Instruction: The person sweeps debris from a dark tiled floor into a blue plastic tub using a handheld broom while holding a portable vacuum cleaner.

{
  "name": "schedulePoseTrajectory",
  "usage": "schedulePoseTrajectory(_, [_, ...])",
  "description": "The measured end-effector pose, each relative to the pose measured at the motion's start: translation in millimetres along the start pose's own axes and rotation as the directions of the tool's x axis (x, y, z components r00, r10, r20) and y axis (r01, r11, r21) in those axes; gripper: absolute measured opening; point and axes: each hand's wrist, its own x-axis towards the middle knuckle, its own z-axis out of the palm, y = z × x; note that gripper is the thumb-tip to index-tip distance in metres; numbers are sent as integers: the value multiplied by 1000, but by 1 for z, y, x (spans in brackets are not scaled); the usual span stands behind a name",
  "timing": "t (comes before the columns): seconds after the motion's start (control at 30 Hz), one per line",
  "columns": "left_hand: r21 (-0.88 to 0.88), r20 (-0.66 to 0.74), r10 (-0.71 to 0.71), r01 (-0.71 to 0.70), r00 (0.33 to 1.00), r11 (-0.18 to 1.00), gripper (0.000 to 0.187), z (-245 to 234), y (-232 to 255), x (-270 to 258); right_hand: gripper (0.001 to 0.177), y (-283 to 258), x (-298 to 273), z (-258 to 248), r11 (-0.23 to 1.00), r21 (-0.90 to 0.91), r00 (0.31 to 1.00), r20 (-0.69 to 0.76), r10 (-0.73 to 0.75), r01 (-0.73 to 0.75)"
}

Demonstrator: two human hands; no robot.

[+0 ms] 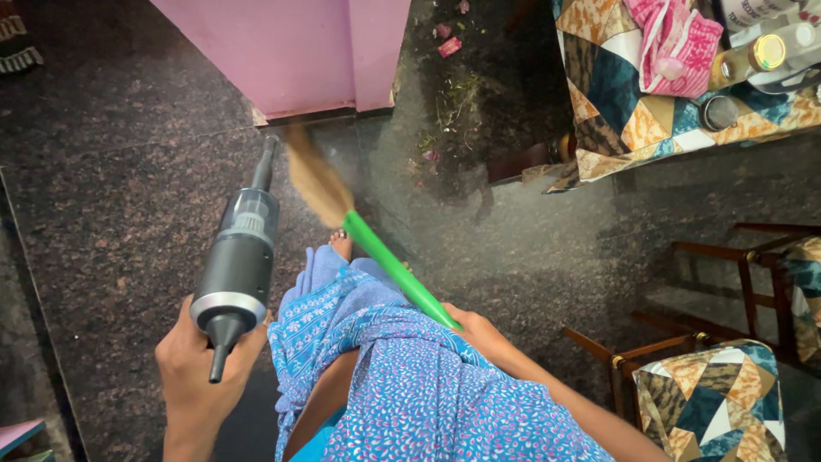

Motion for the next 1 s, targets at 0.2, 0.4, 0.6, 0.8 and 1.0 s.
schedulePoseTrajectory(0.2, [-35, 16, 27, -26, 1000, 999, 42, 7, 13, -4, 61, 71, 122, 5, 778, -620, 993, 15, -119, 103])
schedulePoseTrajectory(0.4, [44, -14, -10, 10, 1000, 999, 40, 3, 11, -17, 50, 88, 199, -3, 687, -716, 986, -166, 4, -124])
schedulePoseTrajectory(0.6, [35, -45, -28, 29, 999, 999, 40, -4, 8, -20, 48, 53, 80, -70, 805, -572, 982, -177, 62, -154])
schedulePoseTrajectory(0.8, [36, -24, 5, -4, 1000, 999, 38, 2, 11, -11, 60, -12, 27, -61, 939, -312, 977, -192, 90, -147])
schedulePoseTrajectory(1.0, [-9, 6, 65, -65, 998, 998, 43, 5, 19, -16, 52, 14, 51, -46, 981, -149, 975, -200, 94, -126])
